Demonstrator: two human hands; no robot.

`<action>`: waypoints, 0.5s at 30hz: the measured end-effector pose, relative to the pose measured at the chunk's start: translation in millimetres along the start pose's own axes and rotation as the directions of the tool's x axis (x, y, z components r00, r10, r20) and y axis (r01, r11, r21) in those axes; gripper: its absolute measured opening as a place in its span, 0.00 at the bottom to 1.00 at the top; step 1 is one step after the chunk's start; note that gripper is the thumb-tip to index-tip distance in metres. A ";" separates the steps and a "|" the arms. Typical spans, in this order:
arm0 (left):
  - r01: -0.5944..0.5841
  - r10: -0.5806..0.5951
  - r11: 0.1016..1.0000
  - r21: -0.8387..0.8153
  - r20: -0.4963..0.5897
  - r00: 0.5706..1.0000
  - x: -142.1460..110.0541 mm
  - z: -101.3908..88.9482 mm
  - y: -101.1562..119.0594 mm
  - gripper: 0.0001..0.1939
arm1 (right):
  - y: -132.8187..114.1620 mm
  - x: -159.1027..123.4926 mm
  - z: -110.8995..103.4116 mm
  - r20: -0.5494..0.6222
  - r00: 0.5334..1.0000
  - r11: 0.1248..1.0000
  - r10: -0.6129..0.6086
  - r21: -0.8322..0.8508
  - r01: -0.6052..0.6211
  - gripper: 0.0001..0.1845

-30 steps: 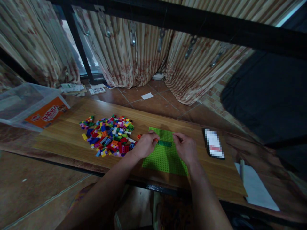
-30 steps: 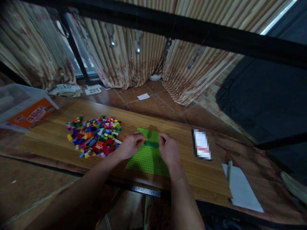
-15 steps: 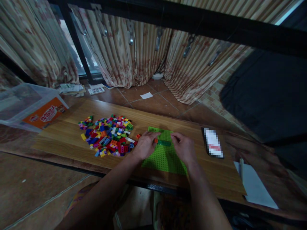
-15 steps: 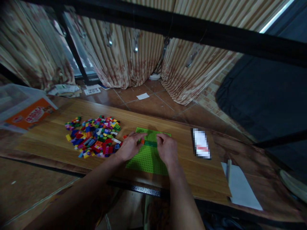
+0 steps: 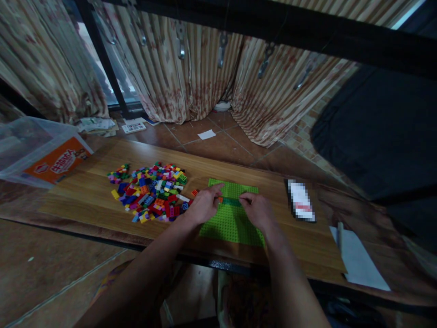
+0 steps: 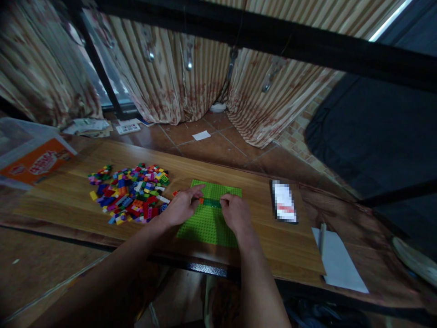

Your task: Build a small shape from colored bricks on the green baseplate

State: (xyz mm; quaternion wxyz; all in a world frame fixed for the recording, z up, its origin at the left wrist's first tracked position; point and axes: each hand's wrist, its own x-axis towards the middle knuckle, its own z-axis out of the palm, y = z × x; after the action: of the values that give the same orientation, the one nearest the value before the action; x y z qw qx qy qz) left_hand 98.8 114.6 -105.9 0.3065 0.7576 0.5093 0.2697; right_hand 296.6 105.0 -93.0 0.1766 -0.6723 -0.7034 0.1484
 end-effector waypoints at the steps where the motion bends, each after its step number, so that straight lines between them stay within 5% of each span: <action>1: 0.003 -0.003 1.000 0.002 0.005 1.000 0.2 -0.2 0.2 0.25 | 0.5 0.2 0.4 -0.001 1.000 1.000 0.003 0.000 -0.003 0.11; 15: -0.013 0.013 1.000 0.010 -0.023 1.000 0.9 -2.1 -2.9 0.25 | 4.3 0.4 -4.5 -0.110 0.991 0.994 0.072 -0.073 -0.080 0.14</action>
State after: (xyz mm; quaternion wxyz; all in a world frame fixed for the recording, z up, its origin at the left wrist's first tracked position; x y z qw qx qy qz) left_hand 95.9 116.7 -106.6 0.2950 0.7592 0.5093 0.2779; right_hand 302.4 105.4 -91.0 0.1824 -0.7119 -0.6720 0.0914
